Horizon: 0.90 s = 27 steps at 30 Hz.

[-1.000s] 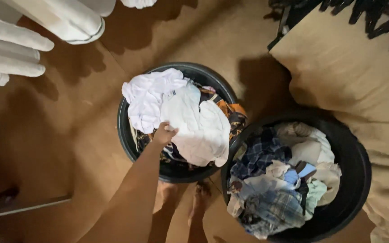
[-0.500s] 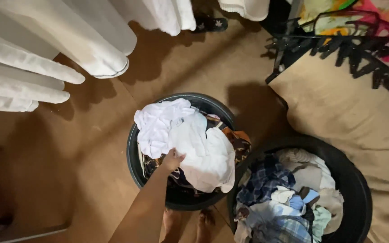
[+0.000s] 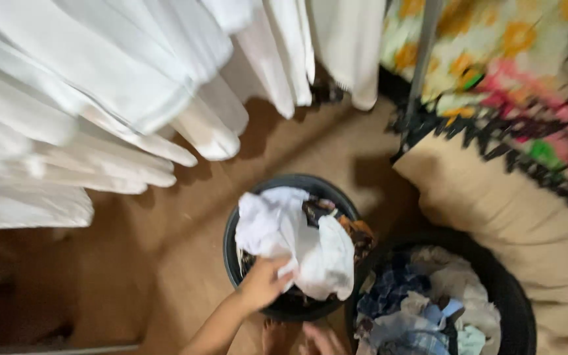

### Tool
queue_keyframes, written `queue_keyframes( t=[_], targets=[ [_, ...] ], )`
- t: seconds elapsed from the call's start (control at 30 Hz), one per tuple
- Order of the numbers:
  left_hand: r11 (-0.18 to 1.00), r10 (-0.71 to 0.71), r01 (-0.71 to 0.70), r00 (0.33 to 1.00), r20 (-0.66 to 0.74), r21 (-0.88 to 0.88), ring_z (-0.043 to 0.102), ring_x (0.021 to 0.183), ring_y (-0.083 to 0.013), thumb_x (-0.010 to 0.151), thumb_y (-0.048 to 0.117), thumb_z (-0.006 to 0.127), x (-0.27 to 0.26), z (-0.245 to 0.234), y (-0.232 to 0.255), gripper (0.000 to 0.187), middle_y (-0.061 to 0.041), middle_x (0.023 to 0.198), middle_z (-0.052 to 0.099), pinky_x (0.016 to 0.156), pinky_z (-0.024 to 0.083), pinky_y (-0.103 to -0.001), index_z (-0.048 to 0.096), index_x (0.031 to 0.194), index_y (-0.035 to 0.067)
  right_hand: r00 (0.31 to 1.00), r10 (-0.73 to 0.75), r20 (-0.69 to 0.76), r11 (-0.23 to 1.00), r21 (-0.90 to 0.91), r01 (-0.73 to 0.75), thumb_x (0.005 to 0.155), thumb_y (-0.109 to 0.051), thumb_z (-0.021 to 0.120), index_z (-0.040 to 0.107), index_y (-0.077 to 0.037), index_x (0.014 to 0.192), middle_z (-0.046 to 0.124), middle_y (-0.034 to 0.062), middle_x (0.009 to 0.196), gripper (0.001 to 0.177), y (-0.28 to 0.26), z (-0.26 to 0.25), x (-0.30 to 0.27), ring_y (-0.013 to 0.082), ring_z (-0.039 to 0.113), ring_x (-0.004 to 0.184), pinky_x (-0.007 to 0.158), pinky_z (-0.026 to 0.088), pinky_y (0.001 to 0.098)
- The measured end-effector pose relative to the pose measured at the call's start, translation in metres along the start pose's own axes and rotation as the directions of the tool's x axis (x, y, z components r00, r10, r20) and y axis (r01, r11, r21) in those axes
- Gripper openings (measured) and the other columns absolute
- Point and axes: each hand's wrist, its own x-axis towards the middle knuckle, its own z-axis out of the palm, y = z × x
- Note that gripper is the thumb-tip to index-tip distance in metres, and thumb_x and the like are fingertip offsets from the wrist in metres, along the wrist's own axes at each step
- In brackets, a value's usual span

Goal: Hang clean clothes from a laundry basket onto hangers on a clothing rack.

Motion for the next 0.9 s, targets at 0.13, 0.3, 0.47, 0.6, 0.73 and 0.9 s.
queue_keyframes(
  t=[0.13, 0.3, 0.47, 0.6, 0.73, 0.9],
  targets=[
    [0.993, -0.063, 0.026, 0.946, 0.319, 0.118, 0.061, 0.070, -0.0409, 0.098, 0.040, 0.061, -0.012, -0.069, 0.142, 0.034, -0.022, 0.073, 0.064, 0.064, 0.049, -0.049, 0.064, 0.105, 0.006, 0.979, 0.204, -0.029, 0.977, 0.075, -0.202, 0.085, -0.015, 0.070, 0.066, -0.009, 0.130, 0.070, 0.0091, 0.106, 0.045, -0.266, -0.093, 0.167, 0.0195, 0.071, 0.092, 0.083, 0.055, 0.0291],
    [0.986, 0.044, -0.112, 0.893, 0.448, 0.126, 0.061, 0.060, -0.0256, 0.099, 0.046, 0.059, -0.015, -0.147, 0.246, 0.043, -0.013, 0.067, 0.065, 0.061, 0.049, -0.040, 0.072, 0.082, 0.009, 0.976, -0.068, 0.208, 0.935, 0.354, -0.011, 0.108, -0.022, 0.048, 0.067, -0.002, 0.122, 0.067, 0.0115, 0.120, 0.032, -0.329, -0.142, 0.233, 0.0242, 0.064, 0.114, 0.100, 0.048, 0.0352],
    [0.918, 0.396, -0.373, 0.846, 0.358, -0.132, 0.059, 0.063, -0.0128, 0.096, 0.037, 0.069, -0.045, -0.232, 0.367, 0.037, -0.004, 0.067, 0.064, 0.060, 0.047, -0.028, 0.072, 0.078, 0.005, 0.677, 0.063, 0.733, 0.768, 0.397, -0.501, 0.110, -0.032, 0.043, 0.068, 0.000, 0.129, 0.067, 0.0139, 0.119, 0.045, -0.306, -0.142, 0.258, 0.0234, 0.061, 0.108, 0.097, 0.048, 0.0381],
    [0.834, 0.551, -0.513, 0.757, 0.351, -0.204, 0.046, 0.063, -0.0164, 0.099, 0.033, 0.070, -0.087, -0.277, 0.411, 0.045, -0.007, 0.064, 0.047, 0.064, 0.037, -0.028, 0.065, 0.069, 0.000, 0.484, 0.136, 0.865, 0.952, -0.249, 0.177, 0.096, -0.021, 0.055, 0.074, -0.006, 0.119, 0.076, 0.0126, 0.113, 0.033, -0.358, -0.172, 0.279, 0.0241, 0.070, 0.102, 0.090, 0.054, 0.0386],
    [0.683, 0.184, -0.235, 0.972, 0.147, 0.692, 0.059, 0.061, -0.0230, 0.086, 0.044, 0.067, -0.118, -0.288, 0.454, 0.045, -0.006, 0.058, 0.063, 0.096, 0.036, -0.044, 0.074, 0.058, 0.009, 0.851, 0.036, 0.524, 0.483, -0.755, 0.444, 0.084, -0.015, 0.060, 0.080, -0.011, 0.102, 0.075, 0.0183, 0.106, 0.026, -0.349, -0.241, 0.335, 0.0316, 0.074, 0.098, 0.091, 0.057, 0.0428],
    [0.279, 0.317, 0.185, 0.909, -0.272, 0.942, 0.064, 0.075, -0.0276, 0.088, 0.035, 0.063, -0.104, -0.269, 0.395, 0.034, -0.009, 0.068, 0.065, 0.111, 0.027, -0.057, 0.075, 0.065, 0.013, 0.978, -0.062, 0.200, 0.435, -0.876, 0.207, 0.087, -0.011, 0.059, 0.076, -0.002, 0.099, 0.073, 0.0265, 0.101, 0.022, -0.533, -0.290, 0.268, 0.0421, 0.072, 0.096, 0.086, 0.057, 0.0510]
  ],
)
